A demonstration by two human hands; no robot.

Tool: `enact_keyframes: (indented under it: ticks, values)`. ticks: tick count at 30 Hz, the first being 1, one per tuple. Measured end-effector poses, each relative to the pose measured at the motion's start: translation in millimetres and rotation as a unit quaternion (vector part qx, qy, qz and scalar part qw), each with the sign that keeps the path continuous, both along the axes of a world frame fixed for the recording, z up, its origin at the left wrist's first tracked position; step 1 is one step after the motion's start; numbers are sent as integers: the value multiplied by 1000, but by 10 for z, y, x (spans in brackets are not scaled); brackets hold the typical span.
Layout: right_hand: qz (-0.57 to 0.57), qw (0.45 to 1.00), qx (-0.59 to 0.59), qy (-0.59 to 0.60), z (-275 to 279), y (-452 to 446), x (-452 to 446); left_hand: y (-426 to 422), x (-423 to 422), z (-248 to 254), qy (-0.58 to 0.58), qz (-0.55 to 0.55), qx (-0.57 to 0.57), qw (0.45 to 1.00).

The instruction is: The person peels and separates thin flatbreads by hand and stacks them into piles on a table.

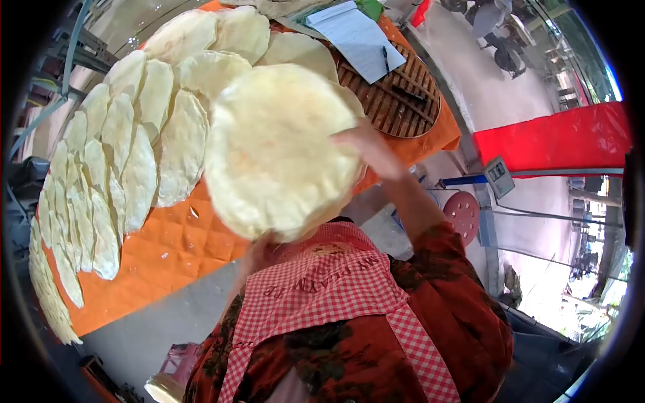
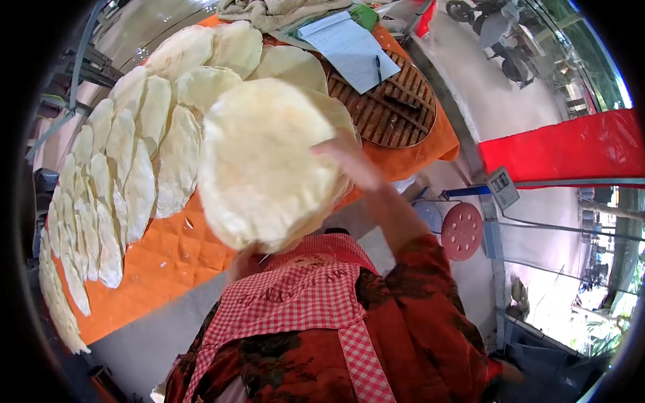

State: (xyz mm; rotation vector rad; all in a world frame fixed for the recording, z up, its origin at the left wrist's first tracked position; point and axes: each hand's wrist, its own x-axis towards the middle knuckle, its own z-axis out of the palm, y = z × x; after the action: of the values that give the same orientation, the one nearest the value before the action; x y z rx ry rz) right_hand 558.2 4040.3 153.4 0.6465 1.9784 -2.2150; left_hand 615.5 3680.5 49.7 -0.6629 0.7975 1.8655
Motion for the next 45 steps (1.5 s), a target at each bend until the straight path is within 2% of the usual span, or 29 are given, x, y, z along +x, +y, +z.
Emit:
enact_keyframes:
  ticks: [2,3,5,7,8,9,11,14,17,20,21,22,23,24,25,27,29,30,32,34,35,36,37,38,42,45]
  values:
    - [-28,999,13,39,-408,579,222,378,-67,154,63,-17,-37,997]
    - [-33,998,57,-12,-698,793,338,491,-52,167,76,-33,-51,995]
    - [-31,983,144,-112,-1193,1077,482,517,58,27,21,-20,-68,997]
    - [-143,987,47,-50,-1303,1000,534,527,182,-162,-9,21,-53,998]
    - [-134,986,75,-58,-1401,1026,529,514,302,-332,-41,58,-66,995]
    - [-147,989,-9,20,-1269,934,560,564,397,-282,-42,78,-82,993]
    - [-152,983,-106,12,-1188,908,555,777,559,-177,-43,112,-110,987]
    - [-114,963,-242,-38,-899,913,619,1015,688,38,-48,160,-82,983]
    - [-20,988,-150,-12,-818,944,633,1076,717,49,-47,195,-31,979]
    - [-42,968,-209,-131,-949,1017,437,1123,700,-124,-50,195,68,977]
    - [-58,972,-207,-93,-737,921,424,1150,623,-177,-48,192,107,974]
    - [-75,974,-205,-57,-340,719,463,1302,523,-108,-15,220,89,971]
    - [-95,974,-203,-21,-16,563,536,1293,522,58,127,154,49,979]
    - [-72,983,-171,9,188,477,641,1233,486,144,190,131,43,972]
    - [-49,989,-136,39,369,384,764,1158,445,190,174,123,81,974]
    - [31,996,7,88,599,204,938,882,346,269,123,118,159,972]
    - [139,958,220,123,815,117,1049,672,117,320,102,122,220,962]
    - [132,954,245,108,785,33,1094,565,-12,366,108,122,242,957]
    - [-4,995,77,59,908,-191,1062,400,-337,443,131,135,276,943]
    - [84,941,298,134,923,-283,1029,266,-700,522,157,148,303,928]
    - [11,980,156,119,990,-410,948,195,-880,575,167,154,315,922]
    - [-61,993,8,100,1095,-557,823,124,-1061,626,175,163,325,915]
    - [-131,978,-142,80,1165,-676,688,46,-1236,674,183,170,334,909]
    - [-105,986,-117,61,1090,-596,551,-32,-1388,708,188,178,344,902]
    - [-80,984,-96,125,704,-439,-250,-335,-1818,737,202,210,378,879]
    - [-30,995,-75,58,151,-366,-824,-505,-1901,573,185,230,385,875]
